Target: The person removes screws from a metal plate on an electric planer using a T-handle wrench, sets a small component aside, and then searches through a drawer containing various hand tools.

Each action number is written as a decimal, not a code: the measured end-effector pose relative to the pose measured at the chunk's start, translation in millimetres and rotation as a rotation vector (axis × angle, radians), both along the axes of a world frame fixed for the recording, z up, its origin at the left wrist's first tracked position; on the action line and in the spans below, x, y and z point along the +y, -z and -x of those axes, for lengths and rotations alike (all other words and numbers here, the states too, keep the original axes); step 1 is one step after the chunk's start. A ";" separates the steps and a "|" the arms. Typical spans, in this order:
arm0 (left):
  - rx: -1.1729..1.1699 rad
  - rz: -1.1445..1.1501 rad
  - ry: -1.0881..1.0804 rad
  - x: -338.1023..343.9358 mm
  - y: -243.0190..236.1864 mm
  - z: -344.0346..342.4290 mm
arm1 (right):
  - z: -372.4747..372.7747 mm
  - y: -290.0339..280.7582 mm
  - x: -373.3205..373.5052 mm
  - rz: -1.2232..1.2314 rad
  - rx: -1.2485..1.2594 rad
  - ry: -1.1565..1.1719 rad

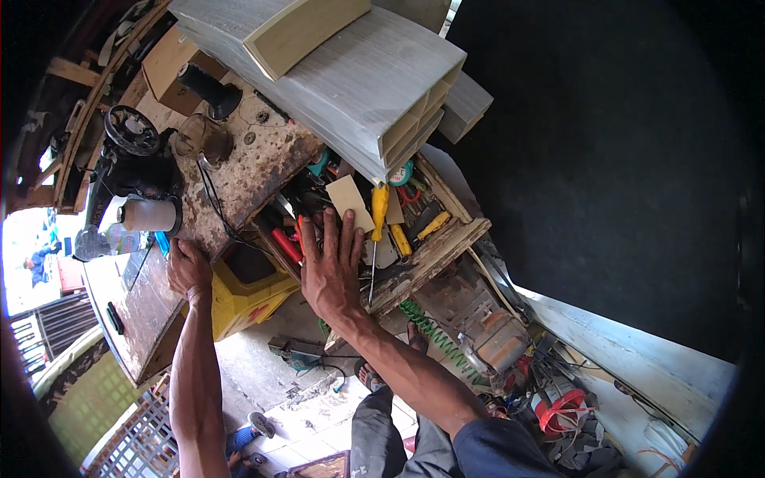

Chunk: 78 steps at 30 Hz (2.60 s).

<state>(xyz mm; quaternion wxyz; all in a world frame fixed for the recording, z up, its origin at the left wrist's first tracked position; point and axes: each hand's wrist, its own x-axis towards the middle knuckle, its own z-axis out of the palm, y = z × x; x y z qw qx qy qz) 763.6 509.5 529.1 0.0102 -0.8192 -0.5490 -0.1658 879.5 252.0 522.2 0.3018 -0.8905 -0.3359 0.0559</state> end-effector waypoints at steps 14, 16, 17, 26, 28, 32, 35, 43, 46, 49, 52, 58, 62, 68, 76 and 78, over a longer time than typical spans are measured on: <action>-0.009 -0.012 0.013 1.7 -0.3 1.1 | -1.4 -2.4 2.9 0.017 -0.010 -0.004; -0.029 -0.027 0.005 -4.8 -3.2 -3.7 | -1.0 0.8 2.8 0.031 -0.021 -0.004; -0.028 -0.029 0.004 -2.8 -3.5 -1.9 | 0.2 0.5 3.7 0.021 -0.019 -0.007; 0.021 0.010 -0.001 -4.8 -9.0 -5.2 | -1.9 -2.2 1.4 -0.024 -0.020 -0.002; 0.002 0.023 -0.005 -8.7 -11.2 -9.2 | -3.2 -8.8 -4.1 -0.039 -0.013 0.003; 0.045 0.010 -0.042 5.0 2.2 5.8 | 11.3 -60.7 -30.7 -0.368 0.338 -0.053; 0.065 0.026 -0.026 -1.1 -9.3 -0.8 | 12.1 -117.8 -75.6 -0.779 0.801 -0.335; -0.007 -0.083 -0.034 3.6 7.7 6.3 | 6.9 -251.1 -79.3 -1.441 0.730 -0.151; 0.010 0.102 -0.086 -0.9 -8.8 -2.0 | 3.7 -214.8 -130.2 -1.131 1.279 -0.027; -0.025 -0.085 -0.075 2.2 0.7 4.8 | -17.9 -122.8 -107.2 -0.465 0.379 -0.021; -0.036 -0.006 -0.047 -8.3 -10.2 -7.4 | -26.5 -40.7 -101.1 -0.268 0.038 -0.036; -0.008 0.027 -0.005 -1.8 -12.3 2.1 | -24.4 -3.2 -96.3 -0.124 -0.327 -0.164; -0.015 -0.020 0.015 -3.8 -12.3 0.0 | -23.6 -6.9 -95.7 -0.085 -0.310 -0.205; -0.074 -0.032 0.037 -5.3 -11.8 1.5 | -25.3 -3.7 -99.1 -0.066 -0.352 -0.227; -0.061 -0.042 0.022 -7.5 -17.0 -1.5 | -24.8 -4.8 -95.4 -0.064 -0.340 -0.226; -0.055 -0.039 0.042 -7.0 -17.3 -1.9 | -25.7 -6.8 -96.7 -0.019 -0.326 -0.238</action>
